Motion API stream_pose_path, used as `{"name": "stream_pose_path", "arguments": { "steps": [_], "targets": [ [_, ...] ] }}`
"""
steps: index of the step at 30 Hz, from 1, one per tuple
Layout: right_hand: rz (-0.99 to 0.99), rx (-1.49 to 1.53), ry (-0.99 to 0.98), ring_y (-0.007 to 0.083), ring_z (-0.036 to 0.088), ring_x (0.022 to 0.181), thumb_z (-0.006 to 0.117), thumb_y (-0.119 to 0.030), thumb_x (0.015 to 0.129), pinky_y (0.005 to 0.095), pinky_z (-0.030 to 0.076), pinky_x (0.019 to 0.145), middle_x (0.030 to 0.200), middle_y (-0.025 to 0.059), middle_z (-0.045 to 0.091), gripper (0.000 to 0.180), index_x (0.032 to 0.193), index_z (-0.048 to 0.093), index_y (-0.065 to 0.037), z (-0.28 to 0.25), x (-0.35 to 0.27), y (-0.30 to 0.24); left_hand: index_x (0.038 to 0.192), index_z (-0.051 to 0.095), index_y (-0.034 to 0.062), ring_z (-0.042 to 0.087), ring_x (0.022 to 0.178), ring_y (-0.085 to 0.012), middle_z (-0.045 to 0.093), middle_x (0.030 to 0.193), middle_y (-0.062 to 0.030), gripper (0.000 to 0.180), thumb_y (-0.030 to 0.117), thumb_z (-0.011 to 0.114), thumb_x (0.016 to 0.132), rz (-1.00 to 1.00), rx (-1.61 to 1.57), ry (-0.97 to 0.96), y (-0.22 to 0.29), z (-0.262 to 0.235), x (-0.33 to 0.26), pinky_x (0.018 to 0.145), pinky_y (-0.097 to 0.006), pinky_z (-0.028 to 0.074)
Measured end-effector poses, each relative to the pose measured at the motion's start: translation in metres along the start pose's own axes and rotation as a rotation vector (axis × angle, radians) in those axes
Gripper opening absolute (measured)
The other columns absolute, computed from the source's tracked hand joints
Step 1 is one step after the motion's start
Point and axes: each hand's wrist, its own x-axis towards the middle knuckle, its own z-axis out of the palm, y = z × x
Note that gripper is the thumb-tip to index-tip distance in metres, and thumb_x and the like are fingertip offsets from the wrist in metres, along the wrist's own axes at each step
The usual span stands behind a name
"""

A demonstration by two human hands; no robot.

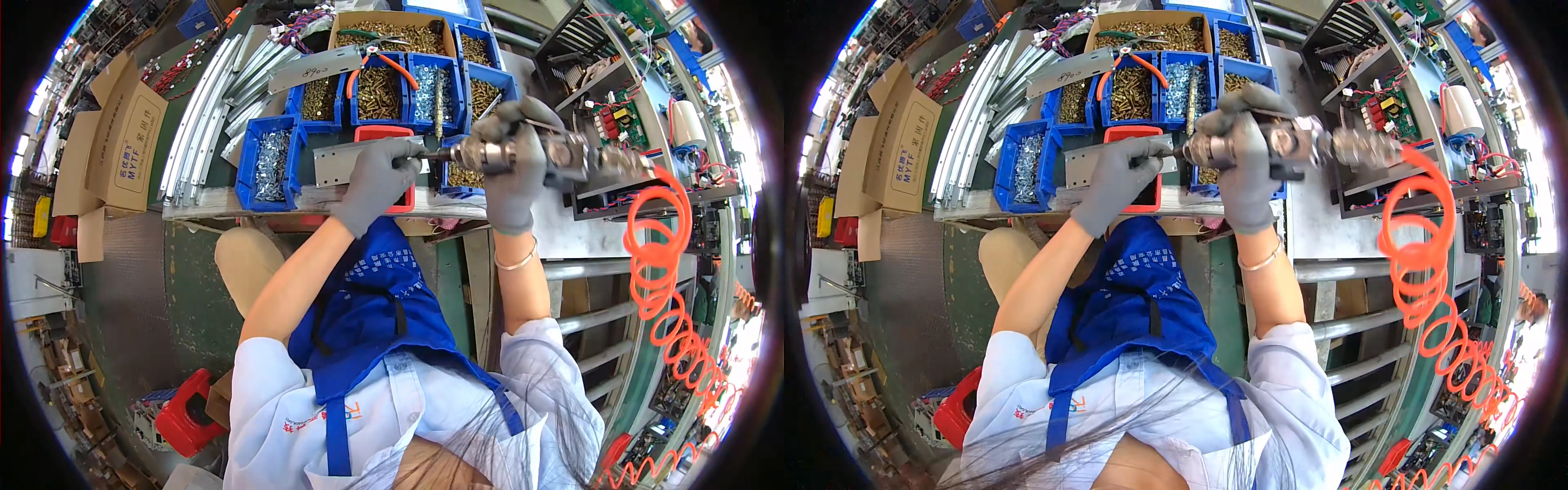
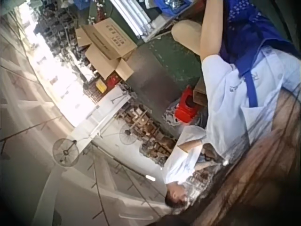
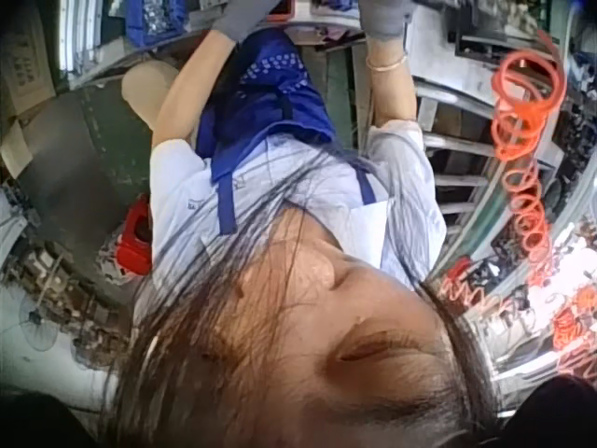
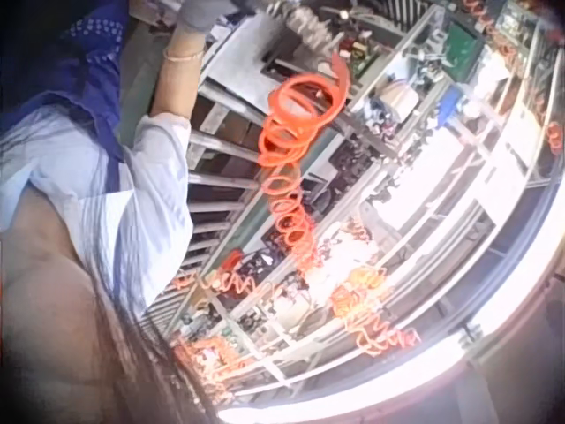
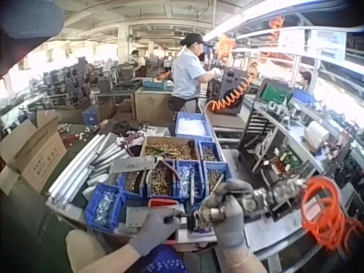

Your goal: The person uses a pneumatic screwdriver to fasten screws into a rectangular metal plate. They repeatedly pick up screws from a red bin, align them with holes in the plate, and drive them in. The person works at a station with multiple bins of hardware and metal components.

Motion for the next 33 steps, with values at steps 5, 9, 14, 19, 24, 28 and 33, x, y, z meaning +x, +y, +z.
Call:
{"name": "stream_pose_path", "arguments": {
  "steps": [5,9,14,19,24,28,33],
  "targets": [
    [0.054,-0.258,0.009,0.0135,0.063,0.064,0.057,-0.005,0.086,0.0242,0.05,0.053,0.08,0.0103,0.063,0.018,0.103,0.057,0.002,-0.01,0.021,0.034,0.102,0.07,0.0095,0.064,0.075,-0.022,0.064,0.084,-0.0086,0.023,0.009,0.067,0.079,0.066,0.528,0.056,-0.012,0.011,0.013,0.07,-0.033,0.05],
    [0.057,-0.324,-0.054,0.0115,0.063,0.063,0.059,-0.003,0.085,0.021,0.047,0.05,0.078,0.0086,0.063,0.015,0.099,0.06,0.003,-0.007,0.031,0.038,0.097,0.071,0.011,0.062,0.07,-0.0233,0.062,0.082,-0.0071,0.02,0.011,0.07,0.076,0.12,0.568,0.015,-0.017,0.005,0.016,0.066,-0.034,0.049],
    [0.055,-0.384,-0.081,0.0113,0.062,0.06,0.06,0.0,0.084,0.0218,0.046,0.045,0.077,0.0089,0.063,0.017,0.1,0.059,0.003,-0.006,0.036,0.043,0.096,0.07,0.0125,0.063,0.076,-0.0278,0.063,0.084,-0.0083,0.021,0.018,0.071,0.075,0.125,0.42,0.218,-0.024,-0.006,0.017,0.067,-0.039,0.05],
    [0.133,-0.387,-0.095,0.0119,0.062,0.06,0.061,0.0,0.083,0.0247,0.049,0.049,0.074,0.0081,0.062,0.017,0.1,0.06,0.003,-0.003,0.047,0.05,0.096,0.07,0.014,0.064,0.078,-0.0271,0.065,0.086,-0.0075,0.019,0.022,0.068,0.079,0.166,0.705,0.256,-0.027,-0.01,0.024,0.067,-0.037,0.051],
    [0.064,-0.457,-0.157,0.0103,0.062,0.062,0.061,0.001,0.081,0.0244,0.051,0.056,0.075,0.0048,0.062,0.014,0.095,0.063,0.004,0.002,0.051,0.052,0.088,0.069,0.0145,0.064,0.075,-0.0276,0.065,0.085,-0.0066,0.014,0.026,0.066,0.08,0.16,0.736,0.249,-0.03,-0.007,0.025,0.064,-0.038,0.05],
    [0.045,-0.506,-0.189,0.0079,0.059,0.062,0.062,0.001,0.081,0.0233,0.05,0.056,0.072,0.0009,0.059,0.011,0.092,0.063,0.003,0.002,0.048,0.05,0.085,0.069,0.0143,0.064,0.073,-0.0276,0.065,0.083,-0.0062,0.013,0.025,0.066,0.079,0.156,0.736,0.284,-0.028,0.001,0.019,0.062,-0.039,0.05],
    [0.07,-0.504,-0.212,0.0051,0.054,0.061,0.064,-0.002,0.082,0.0211,0.046,0.054,0.069,-0.0016,0.056,0.007,0.088,0.063,0.001,0.003,0.05,0.056,0.085,0.069,0.0144,0.064,0.074,-0.0277,0.065,0.082,-0.006,0.012,0.024,0.067,0.078,0.131,0.738,0.276,-0.028,0.003,0.019,0.062,-0.04,0.049]
  ]
}}
